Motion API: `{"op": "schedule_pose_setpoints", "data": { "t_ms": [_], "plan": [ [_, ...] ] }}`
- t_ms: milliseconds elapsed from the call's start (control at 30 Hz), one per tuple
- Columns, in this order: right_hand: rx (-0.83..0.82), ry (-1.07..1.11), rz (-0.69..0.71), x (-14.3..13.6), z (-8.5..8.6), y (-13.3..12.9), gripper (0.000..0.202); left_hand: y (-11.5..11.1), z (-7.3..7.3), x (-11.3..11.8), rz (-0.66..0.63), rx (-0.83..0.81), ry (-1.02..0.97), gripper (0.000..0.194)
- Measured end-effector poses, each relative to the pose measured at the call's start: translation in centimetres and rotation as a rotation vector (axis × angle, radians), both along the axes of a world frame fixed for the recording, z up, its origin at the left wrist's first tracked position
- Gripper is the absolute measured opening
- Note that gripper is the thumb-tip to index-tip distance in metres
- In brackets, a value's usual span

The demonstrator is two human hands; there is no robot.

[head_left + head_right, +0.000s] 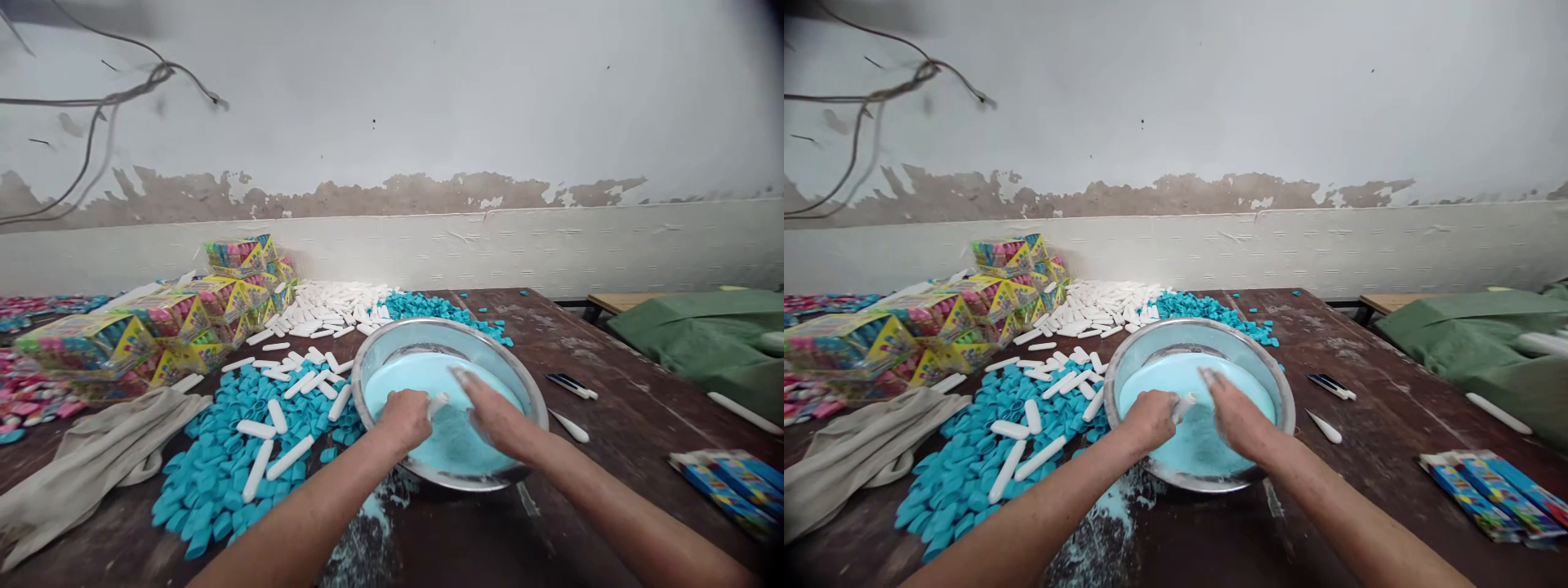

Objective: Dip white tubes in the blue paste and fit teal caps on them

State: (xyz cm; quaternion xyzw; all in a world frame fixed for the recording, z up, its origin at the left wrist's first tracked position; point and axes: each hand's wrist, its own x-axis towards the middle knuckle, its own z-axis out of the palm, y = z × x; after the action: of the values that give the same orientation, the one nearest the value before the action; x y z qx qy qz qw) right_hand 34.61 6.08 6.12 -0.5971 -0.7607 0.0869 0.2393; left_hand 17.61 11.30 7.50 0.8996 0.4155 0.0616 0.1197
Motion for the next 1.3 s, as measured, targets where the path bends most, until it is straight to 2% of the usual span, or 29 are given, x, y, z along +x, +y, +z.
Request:
{"op": "schedule_pose_setpoints", "data": {
  "t_ms": [67, 167, 367, 433, 500, 567, 633, 700, 767, 833, 900, 1000, 1100, 1200, 1300],
  "plan": [
    [-0.030, -0.100, 0.024, -0.2, -0.2, -0.3, 0.060, -0.3, 0.4, 0.1, -0.001, 0.029, 0.047, 0.016],
    [-0.011, -0.172, -0.025, -0.5, 0.3, -0.8, 0.061, -0.7, 0.5, 0.5, -0.031, 0.056, 0.080, 0.016],
    [-0.124, -0.194, 0.111, 0.0, 1.4, -1.2, 0.055, -0.5, 0.5, -0.1, -0.063, 0.073, 0.025, 0.016],
    [-0.108, -0.155, 0.126, 0.5, 1.5, -1.0, 0.049, -0.3, 1.0, -1.5, -0.057, 0.060, -0.021, 0.015],
    [-0.003, -0.093, 0.009, 0.7, 1.8, -1.0, 0.043, -0.2, 1.7, -3.9, -0.039, 0.040, -0.072, 0.015],
    [0.121, -0.041, -0.117, 0.1, 2.3, -1.4, 0.035, -0.5, 2.3, -7.3, -0.009, 0.014, -0.208, 0.017],
    [0.190, 0.019, -0.083, -1.6, 2.9, -2.6, 0.025, -1.3, 2.5, -11.2, 0.047, -0.040, -0.404, 0.020],
    [0.238, 0.088, 0.062, -4.3, 3.1, -4.4, 0.019, -2.6, 1.8, -15.1, 0.144, -0.138, -0.568, 0.021],
    [0.234, 0.146, 0.201, -7.7, 2.6, -5.9, 0.016, -4.1, 0.3, -18.5, 0.257, -0.260, -0.671, 0.022],
    [0.136, 0.165, 0.313, -11.2, 1.4, -6.5, 0.019, -5.7, -1.8, -21.0, 0.346, -0.381, -0.768, 0.024],
    [0.002, 0.141, 0.361, -14.2, -0.1, -5.8, 0.025, -7.2, -3.9, -22.7, 0.405, -0.483, -0.852, 0.025],
    [-0.161, 0.006, 0.325, -17.7, -2.5, -3.5, 0.029, -8.9, -6.6, -23.8, 0.445, -0.572, -0.953, 0.026],
    [-0.250, -0.200, 0.233, -20.3, -4.2, -1.3, 0.020, -9.5, -8.1, -24.1, 0.440, -0.605, -1.000, 0.025],
    [-0.250, -0.345, 0.168, -22.0, -5.2, -0.4, 0.014, -9.4, -8.6, -24.0, 0.432, -0.605, -1.019, 0.022],
    [-0.239, -0.362, 0.161, -22.7, -5.5, -0.3, 0.018, -9.1, -8.5, -23.8, 0.439, -0.595, -1.032, 0.019]
  ]
}}
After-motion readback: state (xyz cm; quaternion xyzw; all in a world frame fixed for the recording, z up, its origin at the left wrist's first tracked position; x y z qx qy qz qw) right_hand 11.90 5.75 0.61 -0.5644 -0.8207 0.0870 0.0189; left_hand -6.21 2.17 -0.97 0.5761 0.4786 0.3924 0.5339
